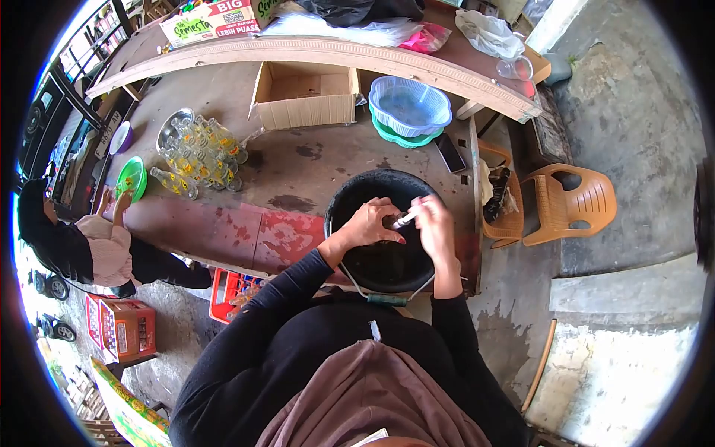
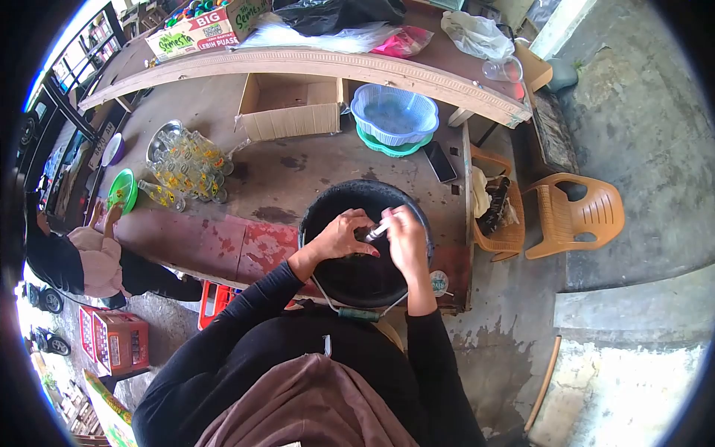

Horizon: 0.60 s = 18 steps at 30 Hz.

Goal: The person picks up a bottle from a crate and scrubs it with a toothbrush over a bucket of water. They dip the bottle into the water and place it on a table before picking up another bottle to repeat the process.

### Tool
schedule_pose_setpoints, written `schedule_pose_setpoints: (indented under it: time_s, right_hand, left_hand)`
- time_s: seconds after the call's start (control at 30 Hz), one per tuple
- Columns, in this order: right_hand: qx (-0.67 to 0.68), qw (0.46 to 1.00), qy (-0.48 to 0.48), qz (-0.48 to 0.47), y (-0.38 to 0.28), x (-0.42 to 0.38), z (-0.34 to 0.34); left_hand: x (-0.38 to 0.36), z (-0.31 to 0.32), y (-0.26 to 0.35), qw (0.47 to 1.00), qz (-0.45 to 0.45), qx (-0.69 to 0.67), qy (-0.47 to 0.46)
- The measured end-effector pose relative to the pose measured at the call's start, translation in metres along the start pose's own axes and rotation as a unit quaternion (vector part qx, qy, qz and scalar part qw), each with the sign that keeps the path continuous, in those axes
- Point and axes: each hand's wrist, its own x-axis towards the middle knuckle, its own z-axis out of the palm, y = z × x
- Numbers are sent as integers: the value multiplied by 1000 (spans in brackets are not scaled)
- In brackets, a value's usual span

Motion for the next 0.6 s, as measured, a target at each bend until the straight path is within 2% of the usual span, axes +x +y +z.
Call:
schedule_pose_setpoints:
  time_s: [0.03,0.1,0.17,0.23,0.3,0.33,0.4,0.43,0.53,0.57,0.6]
  right_hand:
    - [28,999,-33,-31,0,-5,6]
    - [60,996,31,-51,2,-3,10]
    - [70,986,150,-32,-7,1,1]
    - [39,987,153,-31,-7,3,-5]
    - [-19,1000,-1,-20,-4,-2,7]
    - [-35,999,-3,-37,-2,-7,8]
    - [-22,999,9,-47,-2,-5,1]
    - [34,995,80,-55,-4,-3,0]
    - [13,991,126,-43,-6,2,-11]
    - [41,995,80,-50,3,0,-5]
    - [-9,998,25,-56,10,-2,-1]
  left_hand:
    - [0,-1,0,1000,6,19,-4]
    - [1,3,-4,999,31,-13,12]
    - [-3,9,-10,997,48,-46,31]
    - [-1,9,-7,995,13,-88,37]
    - [0,-1,1,998,-3,-60,6]
    - [1,-6,5,999,-19,-34,-26]
    - [1,-4,1,1000,3,-4,-7]
    - [-3,0,-2,999,21,24,8]
    - [-1,6,-7,998,16,-37,38]
    - [-1,7,-8,998,16,-34,42]
    - [-2,5,-4,998,-11,-68,7]
